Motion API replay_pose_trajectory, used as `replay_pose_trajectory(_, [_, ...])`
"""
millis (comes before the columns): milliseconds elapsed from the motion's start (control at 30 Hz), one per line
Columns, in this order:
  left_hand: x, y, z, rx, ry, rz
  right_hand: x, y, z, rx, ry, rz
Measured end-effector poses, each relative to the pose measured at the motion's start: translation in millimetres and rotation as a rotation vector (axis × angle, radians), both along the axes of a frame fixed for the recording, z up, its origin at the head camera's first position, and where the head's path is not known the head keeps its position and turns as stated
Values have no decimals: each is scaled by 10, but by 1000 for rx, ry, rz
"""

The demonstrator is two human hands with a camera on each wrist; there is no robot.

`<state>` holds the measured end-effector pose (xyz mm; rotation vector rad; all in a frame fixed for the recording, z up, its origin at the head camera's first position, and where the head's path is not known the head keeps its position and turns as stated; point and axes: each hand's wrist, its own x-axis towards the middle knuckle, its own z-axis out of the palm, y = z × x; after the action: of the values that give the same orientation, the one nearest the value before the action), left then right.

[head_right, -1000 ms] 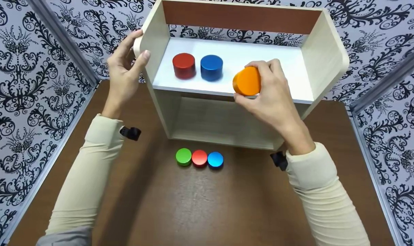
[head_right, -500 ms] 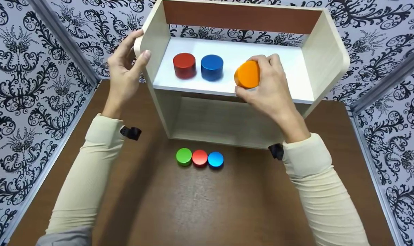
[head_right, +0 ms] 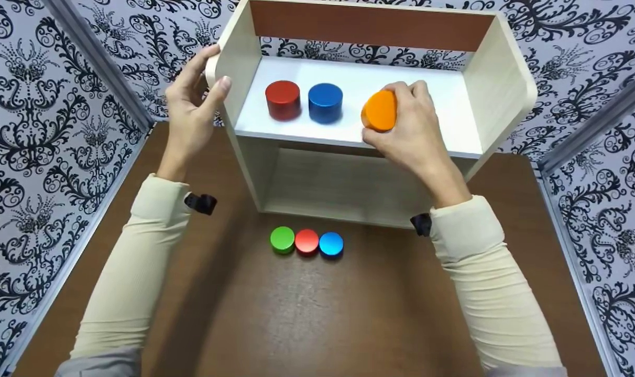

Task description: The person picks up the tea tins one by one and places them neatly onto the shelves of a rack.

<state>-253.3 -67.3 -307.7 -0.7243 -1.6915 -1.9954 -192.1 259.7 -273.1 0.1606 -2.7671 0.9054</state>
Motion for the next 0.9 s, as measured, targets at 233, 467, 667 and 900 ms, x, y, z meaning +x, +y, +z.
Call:
replay_pose_trajectory(233, [1,6,3,9,-4,-1,-44,0,-20,15,-11,-1])
replay_pose_trajectory(467, [2,10,1,17,7,-8,-71,-18,-21,17,-9,3])
replay_pose_trajectory(667, [-1,11,1,12,12,-6,-92,-35,-18,21,-15,9])
replay_pose_trajectory(900, [-9,4,-10,5,28,-4,-108,-60,-21,23,-13,14])
